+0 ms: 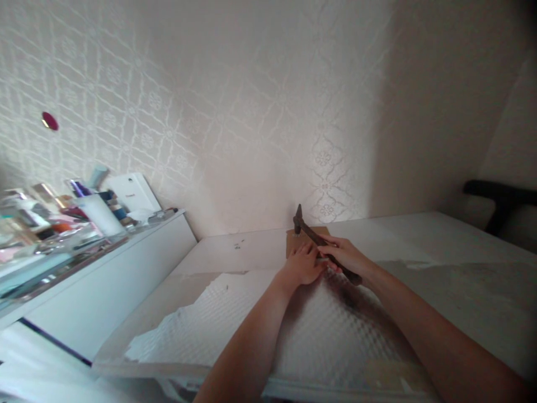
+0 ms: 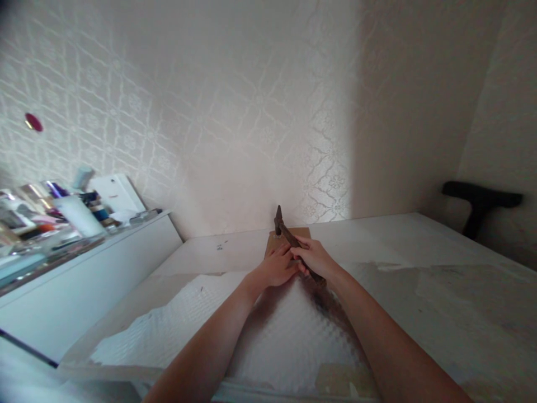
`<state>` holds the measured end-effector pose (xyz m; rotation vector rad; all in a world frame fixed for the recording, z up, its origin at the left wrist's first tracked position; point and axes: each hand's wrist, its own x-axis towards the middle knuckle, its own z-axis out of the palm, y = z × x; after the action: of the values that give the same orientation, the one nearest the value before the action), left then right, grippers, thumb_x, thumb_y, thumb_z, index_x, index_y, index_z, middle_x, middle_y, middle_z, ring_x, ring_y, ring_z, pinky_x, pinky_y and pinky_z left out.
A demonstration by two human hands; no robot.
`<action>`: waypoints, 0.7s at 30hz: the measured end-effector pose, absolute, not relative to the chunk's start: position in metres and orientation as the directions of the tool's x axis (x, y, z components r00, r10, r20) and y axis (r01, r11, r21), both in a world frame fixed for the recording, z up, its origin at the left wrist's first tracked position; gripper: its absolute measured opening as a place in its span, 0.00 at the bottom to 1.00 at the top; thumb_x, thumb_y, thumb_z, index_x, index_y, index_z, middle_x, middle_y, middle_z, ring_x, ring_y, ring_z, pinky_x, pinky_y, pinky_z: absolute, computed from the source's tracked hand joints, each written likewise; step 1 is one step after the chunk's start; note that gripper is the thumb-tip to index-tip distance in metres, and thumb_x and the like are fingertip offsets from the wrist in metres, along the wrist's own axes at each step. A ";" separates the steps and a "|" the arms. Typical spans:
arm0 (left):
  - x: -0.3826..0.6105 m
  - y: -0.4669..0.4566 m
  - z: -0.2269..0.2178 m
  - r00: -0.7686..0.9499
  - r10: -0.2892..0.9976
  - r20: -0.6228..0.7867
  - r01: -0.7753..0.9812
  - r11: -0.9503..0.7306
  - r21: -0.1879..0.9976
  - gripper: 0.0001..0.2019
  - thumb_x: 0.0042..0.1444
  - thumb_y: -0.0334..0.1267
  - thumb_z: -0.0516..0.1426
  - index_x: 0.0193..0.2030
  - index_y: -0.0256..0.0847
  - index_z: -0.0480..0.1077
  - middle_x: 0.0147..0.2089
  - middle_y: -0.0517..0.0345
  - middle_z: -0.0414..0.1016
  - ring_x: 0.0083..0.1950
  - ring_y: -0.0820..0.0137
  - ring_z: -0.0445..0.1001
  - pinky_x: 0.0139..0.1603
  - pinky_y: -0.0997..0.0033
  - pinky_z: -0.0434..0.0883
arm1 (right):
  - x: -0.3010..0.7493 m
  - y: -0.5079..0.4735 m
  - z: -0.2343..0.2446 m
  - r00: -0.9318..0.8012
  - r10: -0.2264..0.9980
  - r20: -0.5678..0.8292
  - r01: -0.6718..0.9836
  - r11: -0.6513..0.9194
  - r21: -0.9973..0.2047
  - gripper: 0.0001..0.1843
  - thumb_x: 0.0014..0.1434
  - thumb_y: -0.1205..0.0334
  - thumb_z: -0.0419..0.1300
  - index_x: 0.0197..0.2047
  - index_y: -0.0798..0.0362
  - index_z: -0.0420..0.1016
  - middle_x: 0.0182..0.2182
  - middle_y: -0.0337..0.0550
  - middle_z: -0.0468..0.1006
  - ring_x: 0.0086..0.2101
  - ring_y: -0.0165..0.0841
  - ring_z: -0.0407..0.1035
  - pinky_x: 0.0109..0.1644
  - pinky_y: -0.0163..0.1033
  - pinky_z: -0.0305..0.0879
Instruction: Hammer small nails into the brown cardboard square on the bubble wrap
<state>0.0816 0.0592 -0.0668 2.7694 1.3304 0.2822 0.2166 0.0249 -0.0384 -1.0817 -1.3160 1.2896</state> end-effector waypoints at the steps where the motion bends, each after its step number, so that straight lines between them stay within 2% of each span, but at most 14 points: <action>1: 0.081 0.059 -0.067 0.613 0.778 0.137 0.768 -0.627 0.128 0.22 0.58 0.51 0.42 0.55 0.41 0.58 0.60 0.48 0.54 0.62 0.57 0.50 0.58 0.49 0.49 | 0.217 0.025 -0.039 -0.146 0.988 0.048 -0.032 0.044 -0.999 0.27 0.48 0.66 0.54 0.53 0.58 0.63 0.17 0.30 0.64 0.10 0.21 0.55 0.09 0.27 0.50; 7: 0.081 0.059 -0.066 0.615 0.777 0.132 0.767 -0.629 0.125 0.24 0.58 0.51 0.43 0.57 0.41 0.55 0.62 0.48 0.52 0.63 0.58 0.48 0.59 0.52 0.48 | 0.217 0.025 -0.037 -0.124 0.987 0.100 -0.090 0.089 -0.992 0.30 0.47 0.66 0.55 0.56 0.56 0.60 0.16 0.30 0.64 0.10 0.21 0.55 0.10 0.26 0.49; 12: 0.082 0.057 -0.063 0.608 0.786 0.114 0.776 -0.618 0.127 0.23 0.58 0.50 0.43 0.56 0.41 0.57 0.62 0.48 0.51 0.62 0.57 0.48 0.59 0.51 0.48 | 0.217 0.025 -0.039 -0.137 0.990 0.042 -0.039 0.037 -0.999 0.28 0.48 0.67 0.54 0.54 0.57 0.62 0.15 0.29 0.62 0.09 0.21 0.54 0.10 0.27 0.49; 18: 0.081 0.055 -0.061 0.612 0.784 0.106 0.778 -0.620 0.099 0.24 0.59 0.51 0.41 0.58 0.41 0.54 0.63 0.48 0.49 0.63 0.58 0.47 0.59 0.51 0.48 | 0.218 0.024 -0.036 -0.095 0.993 0.069 -0.082 0.062 -0.995 0.28 0.48 0.66 0.54 0.55 0.56 0.62 0.17 0.31 0.64 0.10 0.21 0.55 0.10 0.26 0.48; 21: 0.081 0.055 -0.061 0.618 0.779 0.103 0.775 -0.626 0.083 0.25 0.59 0.53 0.40 0.57 0.41 0.54 0.62 0.49 0.50 0.63 0.58 0.47 0.59 0.51 0.49 | 0.218 0.025 -0.037 -0.113 0.993 0.041 -0.056 0.035 -0.998 0.27 0.47 0.67 0.54 0.54 0.57 0.63 0.16 0.30 0.63 0.10 0.21 0.55 0.09 0.26 0.49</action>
<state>0.0810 0.0547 -0.0606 2.7985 1.3447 0.2002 0.2177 0.0254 -0.0368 -1.0853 -1.2692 1.2888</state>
